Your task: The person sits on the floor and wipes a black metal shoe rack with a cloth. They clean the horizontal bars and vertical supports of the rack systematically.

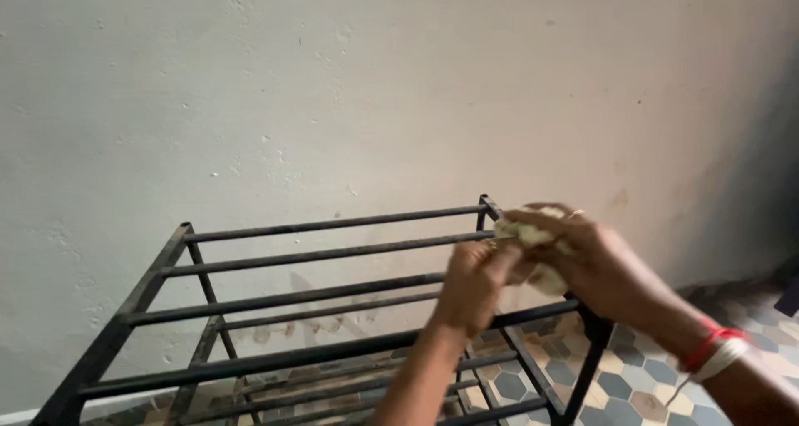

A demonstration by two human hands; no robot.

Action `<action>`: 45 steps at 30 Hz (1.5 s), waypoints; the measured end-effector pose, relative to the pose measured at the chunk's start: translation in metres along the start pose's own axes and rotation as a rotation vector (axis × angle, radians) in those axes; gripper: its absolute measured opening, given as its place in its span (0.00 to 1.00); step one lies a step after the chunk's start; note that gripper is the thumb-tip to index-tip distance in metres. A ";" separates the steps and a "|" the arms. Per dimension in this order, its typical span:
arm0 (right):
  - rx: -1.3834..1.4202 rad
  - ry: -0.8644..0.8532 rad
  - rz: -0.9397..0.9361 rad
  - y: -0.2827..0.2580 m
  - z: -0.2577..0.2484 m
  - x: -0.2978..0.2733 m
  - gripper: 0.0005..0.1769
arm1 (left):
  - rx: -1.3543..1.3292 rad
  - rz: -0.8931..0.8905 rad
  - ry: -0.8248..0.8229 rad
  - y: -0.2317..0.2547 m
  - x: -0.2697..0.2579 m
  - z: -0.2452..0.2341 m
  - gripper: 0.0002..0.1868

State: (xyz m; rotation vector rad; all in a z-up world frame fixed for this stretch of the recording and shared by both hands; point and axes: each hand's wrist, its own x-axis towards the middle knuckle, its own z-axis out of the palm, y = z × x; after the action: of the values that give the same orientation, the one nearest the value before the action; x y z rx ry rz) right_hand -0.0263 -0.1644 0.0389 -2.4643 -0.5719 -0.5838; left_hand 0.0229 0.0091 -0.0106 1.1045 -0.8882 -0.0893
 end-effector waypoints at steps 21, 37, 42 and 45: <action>-0.285 -0.141 0.558 0.090 -0.022 -0.031 0.18 | 1.300 -0.527 -0.409 -0.054 0.024 -0.006 0.69; -0.286 -0.077 0.229 0.115 0.058 0.132 0.15 | 1.338 -0.224 -0.166 -0.067 0.019 -0.015 0.82; -0.208 -0.140 0.334 0.079 0.025 0.057 0.23 | 1.370 -0.375 -0.228 -0.066 0.025 -0.012 0.85; -0.265 -0.194 0.433 0.092 0.008 0.010 0.19 | 1.308 -0.283 -0.183 -0.077 0.027 -0.013 0.86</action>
State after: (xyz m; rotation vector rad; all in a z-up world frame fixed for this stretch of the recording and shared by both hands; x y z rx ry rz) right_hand 0.0307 -0.2280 0.0013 -2.7966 -0.0185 -0.2592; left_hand 0.0767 -0.0310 -0.0591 2.4695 -0.9308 0.1973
